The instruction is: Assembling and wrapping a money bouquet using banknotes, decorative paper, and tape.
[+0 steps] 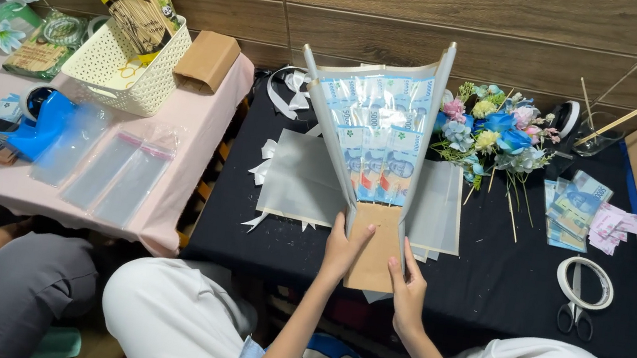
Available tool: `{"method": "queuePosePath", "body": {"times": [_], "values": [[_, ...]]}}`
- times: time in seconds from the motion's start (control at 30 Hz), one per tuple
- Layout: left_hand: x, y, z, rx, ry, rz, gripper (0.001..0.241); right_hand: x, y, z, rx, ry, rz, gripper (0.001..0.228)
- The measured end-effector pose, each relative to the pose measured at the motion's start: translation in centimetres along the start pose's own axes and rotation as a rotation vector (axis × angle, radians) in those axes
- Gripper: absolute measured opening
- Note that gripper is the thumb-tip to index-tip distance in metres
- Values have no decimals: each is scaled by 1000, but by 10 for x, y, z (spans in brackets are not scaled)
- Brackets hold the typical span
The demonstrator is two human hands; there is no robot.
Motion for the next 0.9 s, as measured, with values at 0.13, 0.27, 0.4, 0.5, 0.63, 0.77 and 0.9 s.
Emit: {"method": "queuePosePath", "body": {"times": [0.13,0.27,0.4,0.5,0.63,0.77,0.9], "values": [[16,5,-20,4,-63,186,104,3,1,-3,55,-12,-5,61],[22,12,-33,53,-26,257,127,-6,11,-11,63,-10,-57,58],[31,13,-35,122,13,285,137,-8,9,-10,103,-8,-78,56],[35,19,-34,111,28,310,136,-10,3,-9,145,-41,-17,51],[25,16,-29,98,63,336,132,-11,6,-14,135,-27,56,48],[19,14,-33,92,28,315,134,-4,9,-17,144,46,38,45],[-5,13,-26,116,-47,291,136,-6,6,-19,129,65,-39,46]]}}
Point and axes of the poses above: each hand's wrist, its own z-axis towards the middle knuckle, its own y-axis out of the palm, x = y × z, the point moved 10 cm from there along z, towards the middle knuckle, and after that the axes turned 10 degrees about -x, right-handed, at the moved point
